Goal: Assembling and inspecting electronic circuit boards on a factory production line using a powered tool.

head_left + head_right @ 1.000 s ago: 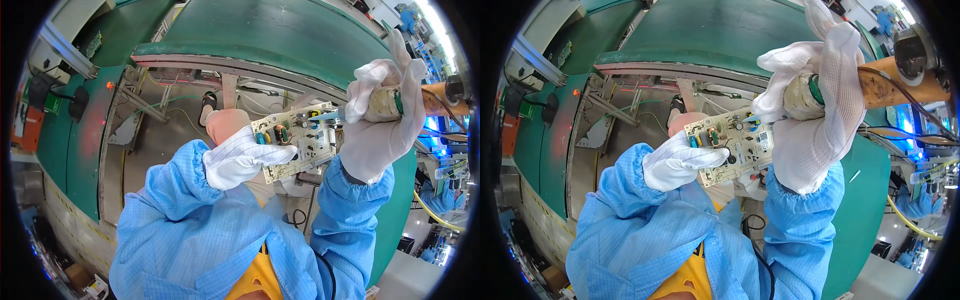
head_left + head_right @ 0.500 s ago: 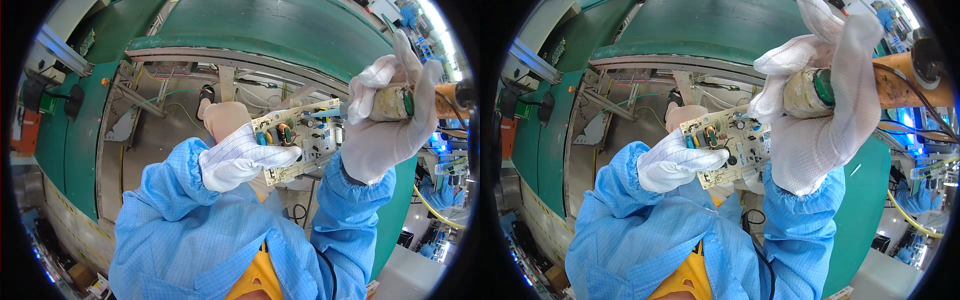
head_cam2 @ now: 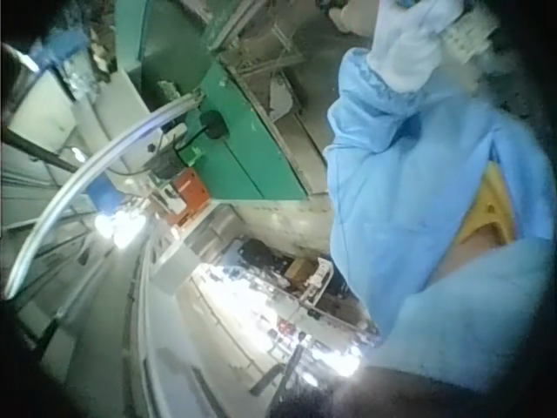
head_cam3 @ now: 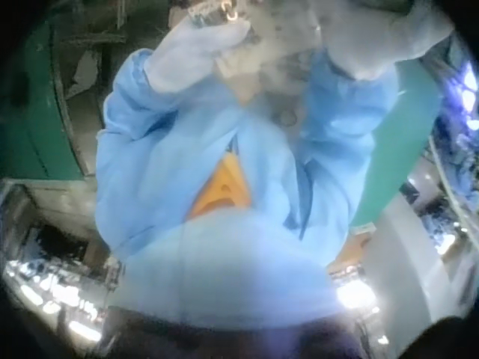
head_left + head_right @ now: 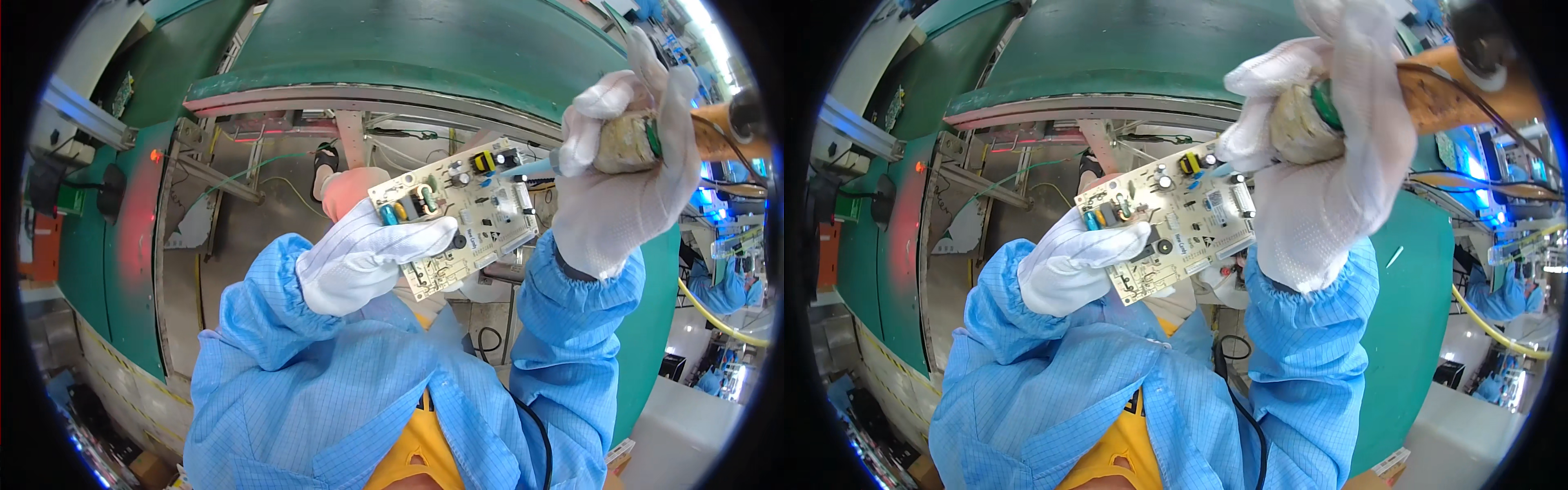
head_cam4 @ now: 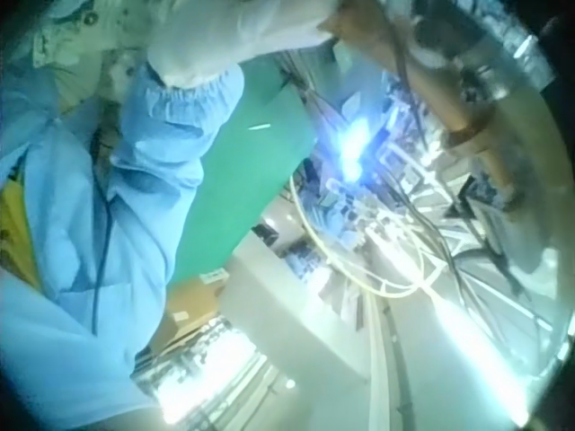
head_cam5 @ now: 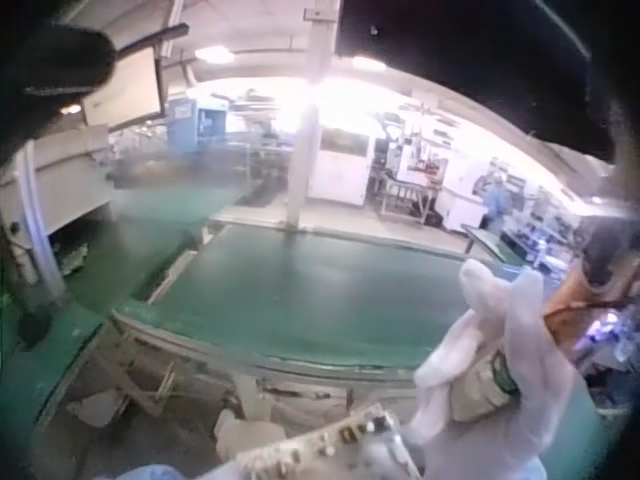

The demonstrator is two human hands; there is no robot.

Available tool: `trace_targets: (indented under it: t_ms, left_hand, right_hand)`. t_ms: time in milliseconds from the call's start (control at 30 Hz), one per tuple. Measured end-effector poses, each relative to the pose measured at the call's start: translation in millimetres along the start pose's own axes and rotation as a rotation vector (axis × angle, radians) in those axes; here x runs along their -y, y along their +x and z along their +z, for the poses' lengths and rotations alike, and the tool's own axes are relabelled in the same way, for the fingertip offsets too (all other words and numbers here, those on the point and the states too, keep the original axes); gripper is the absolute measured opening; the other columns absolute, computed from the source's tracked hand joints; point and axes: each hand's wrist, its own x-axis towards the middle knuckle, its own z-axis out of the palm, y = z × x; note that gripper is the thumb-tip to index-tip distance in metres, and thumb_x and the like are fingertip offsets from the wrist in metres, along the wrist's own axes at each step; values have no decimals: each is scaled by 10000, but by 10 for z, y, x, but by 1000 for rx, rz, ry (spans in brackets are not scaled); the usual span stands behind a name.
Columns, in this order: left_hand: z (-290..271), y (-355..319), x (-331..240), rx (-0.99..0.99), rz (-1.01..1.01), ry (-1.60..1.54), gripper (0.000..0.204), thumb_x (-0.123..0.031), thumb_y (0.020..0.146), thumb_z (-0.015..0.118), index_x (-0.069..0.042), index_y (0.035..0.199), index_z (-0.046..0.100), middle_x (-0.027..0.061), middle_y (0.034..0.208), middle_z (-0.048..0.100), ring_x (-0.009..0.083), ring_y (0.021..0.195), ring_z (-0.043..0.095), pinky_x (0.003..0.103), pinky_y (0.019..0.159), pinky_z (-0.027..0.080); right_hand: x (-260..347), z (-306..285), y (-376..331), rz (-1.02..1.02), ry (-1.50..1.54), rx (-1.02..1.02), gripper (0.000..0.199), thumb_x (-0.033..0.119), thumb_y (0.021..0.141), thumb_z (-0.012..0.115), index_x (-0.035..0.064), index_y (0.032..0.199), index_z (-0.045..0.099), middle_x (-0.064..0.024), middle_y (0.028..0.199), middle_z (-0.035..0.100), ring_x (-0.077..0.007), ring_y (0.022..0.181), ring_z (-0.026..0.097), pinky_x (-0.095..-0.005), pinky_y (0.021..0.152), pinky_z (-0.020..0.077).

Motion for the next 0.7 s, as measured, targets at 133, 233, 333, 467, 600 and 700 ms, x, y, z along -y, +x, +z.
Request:
trace_targets:
  t_ms: [133,233,333,467,600,700]
  left_hand:
    - [161,-29,-47,-100,-59,1,356,-123,903,642,-6,1225,548,61,1086,651,125,962,635,265,837,524]
    - [188,-51,-49,-99,-88,-20,371,-100,904,626,-14,1251,528,78,1098,648,146,980,640,281,850,530]
    - [229,-65,-59,-69,-76,-38,397,-83,902,617,-20,1278,506,92,1121,641,166,1003,642,297,869,532]
    - [268,-71,-68,-50,-57,-79,447,-80,899,618,-26,1318,473,105,1150,631,183,1017,644,315,874,538]
    - [240,-69,-55,-59,-74,-101,457,-80,902,613,-23,1329,463,108,1153,631,185,1008,647,314,869,540]
    - [210,-54,-51,-23,-83,-68,449,-88,903,617,-16,1321,472,105,1151,632,187,1002,650,315,878,537]
  right_hand:
    - [8,-111,-27,103,216,-65,505,323,984,395,-104,1200,555,-117,758,603,-158,509,522,-225,389,414]
    - [-15,-112,-39,66,209,-62,510,330,983,392,-102,1198,556,-115,759,600,-155,509,518,-226,388,412]
    - [-47,-109,-35,34,203,-53,515,337,981,389,-100,1195,558,-113,759,598,-153,508,514,-227,387,410]
    - [-50,-143,-44,-1,194,-32,523,347,980,386,-98,1192,560,-111,760,594,-151,508,509,-228,386,407]
    - [-85,-174,-40,-30,185,-9,530,356,978,382,-95,1189,562,-108,761,590,-148,508,504,-229,385,405]
    - [-110,-173,-40,-52,179,11,535,364,977,379,-93,1186,563,-106,762,588,-146,508,500,-230,385,402]
